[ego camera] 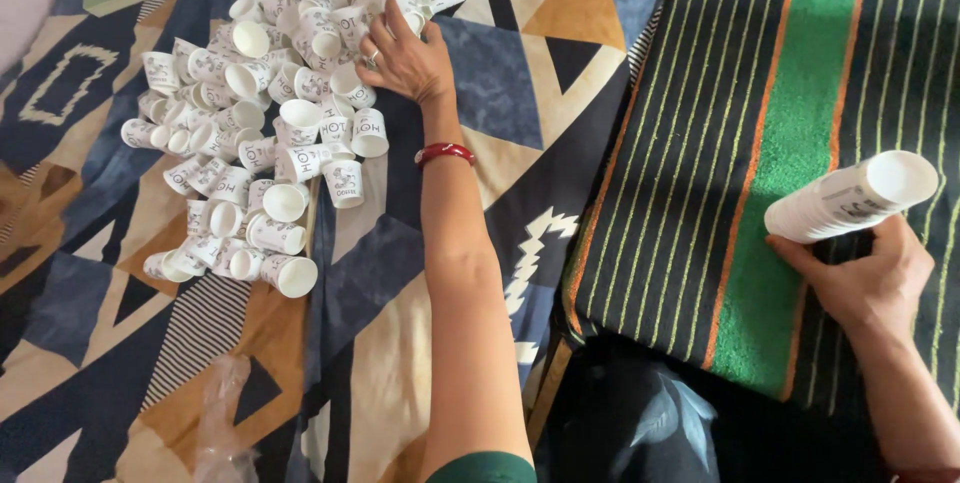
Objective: The person organizes paper cups on a patterned surface, stacks them into rows, and then inserts a stack of cups into a clear plastic sleeve by hand.
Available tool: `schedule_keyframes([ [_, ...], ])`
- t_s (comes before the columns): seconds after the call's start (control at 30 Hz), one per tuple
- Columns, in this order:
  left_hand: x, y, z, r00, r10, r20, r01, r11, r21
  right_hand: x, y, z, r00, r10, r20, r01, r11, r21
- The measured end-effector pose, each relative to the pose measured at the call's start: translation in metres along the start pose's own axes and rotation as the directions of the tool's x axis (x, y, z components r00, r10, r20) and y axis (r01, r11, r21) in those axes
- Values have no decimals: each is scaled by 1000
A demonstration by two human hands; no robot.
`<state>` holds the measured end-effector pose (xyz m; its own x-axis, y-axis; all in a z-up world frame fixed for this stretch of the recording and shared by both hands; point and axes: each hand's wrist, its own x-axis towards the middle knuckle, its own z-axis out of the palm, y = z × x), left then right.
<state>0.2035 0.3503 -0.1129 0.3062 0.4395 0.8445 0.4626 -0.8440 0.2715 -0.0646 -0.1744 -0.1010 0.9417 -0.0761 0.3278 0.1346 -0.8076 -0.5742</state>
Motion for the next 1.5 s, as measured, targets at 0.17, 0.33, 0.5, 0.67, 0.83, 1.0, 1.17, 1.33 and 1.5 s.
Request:
schedule_keyframes([
  [0.17,-15,6,-30,1000,16,-26,-17,1000,-12,2,2,4,999,-26,-28,27,998,54],
  [0.33,-28,13,-80,999,29,-31,-31,998,-60,5,0,6,997,-26,-68,29,999,40],
  [0.5,-46,30,-126,996,-85,41,92,968,-234,11,-6,5,997,-3,-83,16,986,163],
  [0.67,-78,92,-196,965,-243,103,259,805,-534,12,-12,3,997,34,-73,-18,977,214],
  [0.83,-118,152,-253,821,-356,446,566,409,-716,15,-19,-6,995,-3,-97,28,967,252],
  [1.0,-115,192,-319,655,28,756,755,-78,-651,15,-20,-6,998,26,-60,-5,946,325],
  [1.17,-121,208,-337,684,195,703,721,-34,-692,16,-24,-10,997,39,-61,-16,943,332],
  [1.33,-128,216,-345,756,276,594,583,129,-802,17,-26,-10,998,40,-48,-23,953,302],
  [1.5,-135,223,-353,779,377,502,438,246,-865,16,-23,-8,997,13,-74,12,947,320],
])
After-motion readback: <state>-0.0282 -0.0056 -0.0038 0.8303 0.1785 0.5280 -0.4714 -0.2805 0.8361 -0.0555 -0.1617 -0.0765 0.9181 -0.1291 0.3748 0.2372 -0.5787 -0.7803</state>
